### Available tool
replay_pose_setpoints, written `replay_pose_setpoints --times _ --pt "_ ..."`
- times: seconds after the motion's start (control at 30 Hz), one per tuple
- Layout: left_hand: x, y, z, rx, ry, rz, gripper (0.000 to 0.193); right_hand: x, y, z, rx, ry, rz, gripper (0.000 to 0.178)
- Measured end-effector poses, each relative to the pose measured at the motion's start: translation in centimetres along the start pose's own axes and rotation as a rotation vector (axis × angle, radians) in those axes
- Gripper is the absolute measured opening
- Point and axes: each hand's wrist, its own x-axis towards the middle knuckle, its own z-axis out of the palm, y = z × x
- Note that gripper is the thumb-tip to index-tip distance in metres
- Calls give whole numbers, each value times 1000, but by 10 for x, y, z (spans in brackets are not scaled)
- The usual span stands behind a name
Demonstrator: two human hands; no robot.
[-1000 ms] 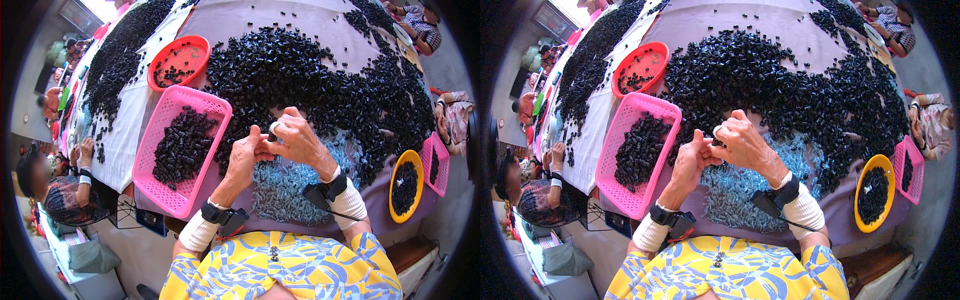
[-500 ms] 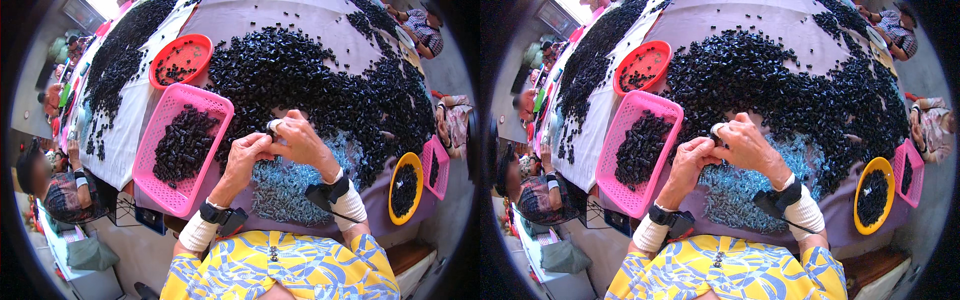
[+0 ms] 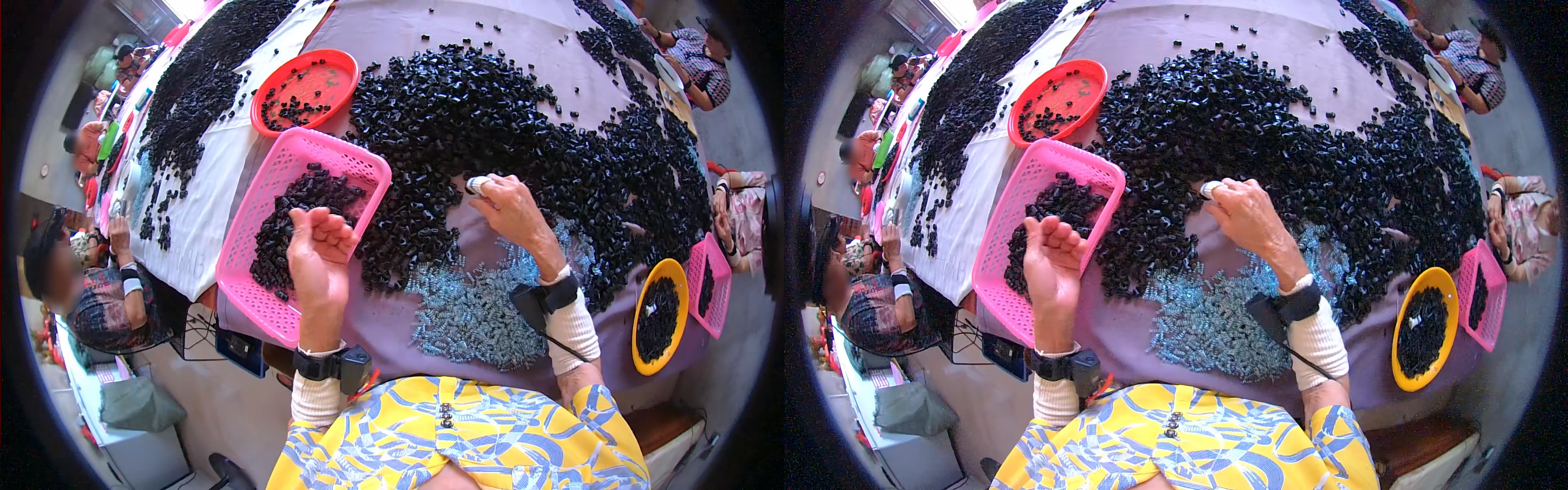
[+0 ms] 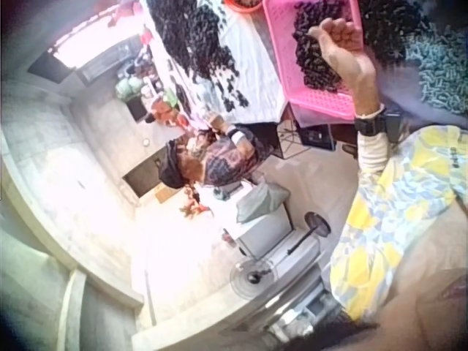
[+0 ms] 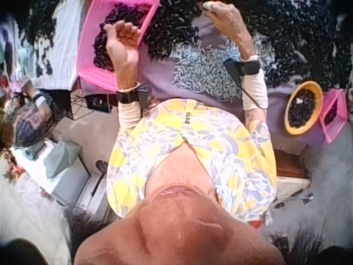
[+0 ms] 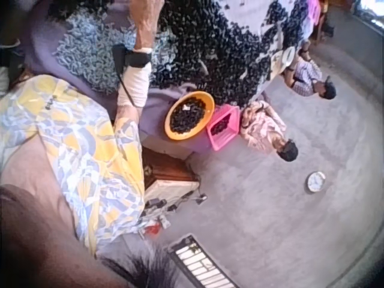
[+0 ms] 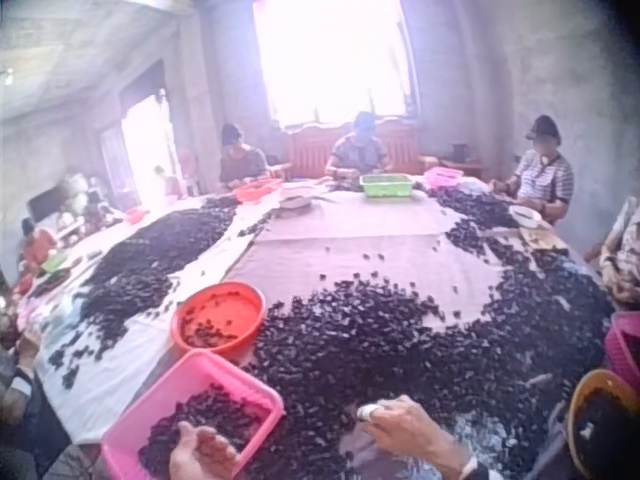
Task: Assembling small black components by hand with glue at a production table.
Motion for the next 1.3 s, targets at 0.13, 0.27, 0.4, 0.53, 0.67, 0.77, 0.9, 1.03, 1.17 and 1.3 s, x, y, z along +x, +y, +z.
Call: replay_pose_setpoints --times 0.13,0.27,0.4,0.53,0.67,0.77,0.9,1.03,1.17,1.3 --pt "-4 -15 19 112 -67 -76 32 13 -2 20 -133 -41 -46 13" --pt "-4 -32 24 215 -197 -186 22 18 0 30 -243 -95 -76 17" --pt "-3 -42 24 298 -201 -246 18 12 -3 23 -210 -97 -160 12" --pt "-1 -45 26 324 -196 -259 18 4 0 14 -196 -158 -121 10" --pt "2 -57 26 354 -208 -272 17 -1 -2 13 -181 -68 -119 11" --pt "3 -67 30 434 -223 -292 17 -2 -12 0 45 33 -57 14" --pt "2 -75 37 410 -273 -278 22 -3 -30 -12 424 39 131 17" --pt "2 -80 46 383 -324 -224 26 1 -43 -18 484 -12 96 17" --pt "5 -78 51 334 -320 -165 20 7 -40 -26 364 -16 -4 17" --pt "7 -70 53 220 -268 -164 9 -1 -22 -39 301 54 20 17"
